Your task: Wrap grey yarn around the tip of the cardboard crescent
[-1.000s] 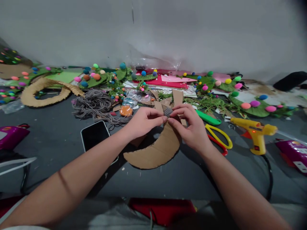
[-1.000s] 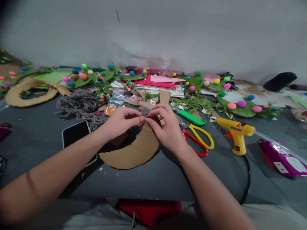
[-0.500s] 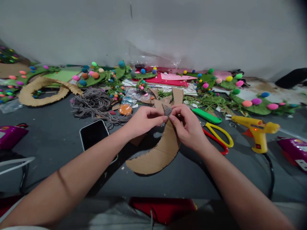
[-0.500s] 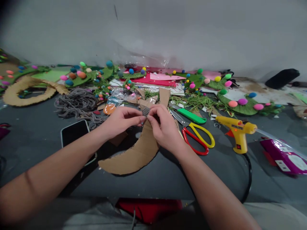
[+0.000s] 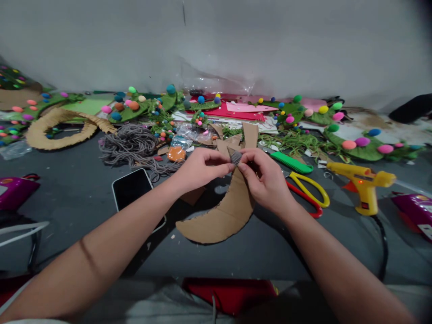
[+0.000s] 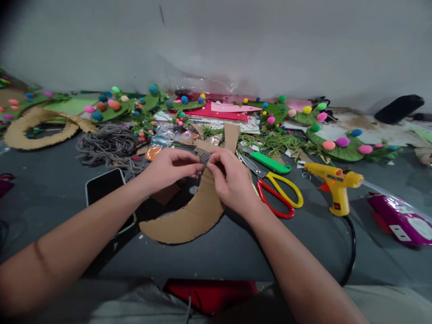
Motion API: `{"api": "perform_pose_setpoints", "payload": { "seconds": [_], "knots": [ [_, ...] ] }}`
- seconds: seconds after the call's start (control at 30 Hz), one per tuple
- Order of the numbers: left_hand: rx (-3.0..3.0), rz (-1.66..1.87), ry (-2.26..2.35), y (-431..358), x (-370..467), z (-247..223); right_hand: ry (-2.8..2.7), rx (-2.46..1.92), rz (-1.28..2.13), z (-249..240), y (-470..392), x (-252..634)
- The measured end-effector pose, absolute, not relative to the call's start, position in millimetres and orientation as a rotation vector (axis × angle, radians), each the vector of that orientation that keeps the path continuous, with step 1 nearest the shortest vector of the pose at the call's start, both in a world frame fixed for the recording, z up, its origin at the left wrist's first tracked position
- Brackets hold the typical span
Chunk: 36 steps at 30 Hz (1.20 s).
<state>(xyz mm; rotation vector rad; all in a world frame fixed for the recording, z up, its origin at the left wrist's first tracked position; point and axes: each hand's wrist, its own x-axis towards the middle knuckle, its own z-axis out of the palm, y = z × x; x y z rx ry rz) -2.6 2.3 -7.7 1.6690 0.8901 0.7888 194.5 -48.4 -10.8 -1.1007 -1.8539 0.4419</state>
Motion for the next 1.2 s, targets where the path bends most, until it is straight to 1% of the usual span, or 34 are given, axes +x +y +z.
{"api": "perform_pose_setpoints", "payload": {
  "seconds": [0.37,0.6,0.77,1.0,1.2],
  "knots": [
    [1.644,0.653,0.801,-1.2,-1.7,1.5,-1.891,-1.135,0.393,-10.0,-50.8,193.2],
    [1.627,0.702,0.811,-1.5,-1.3,-1.0,-1.890,-1.079,0.303,-10.2,-51.5,193.7],
    [1.594,0.772,0.816,0.3,-1.5,-6.2,-2.021,-1.052,0.182,-4.3,-62.9,201.3],
    [1.595,0.869,0.808,-4.8,1.5,1.1,-2.041,-1.192,0.069,13.0,-76.7,207.9],
    [1.564,0.956,0.804,-4.2,-1.0,0.4,-2.154,-1.254,-0.017,0.6,-78.1,188.2]
  ]
}}
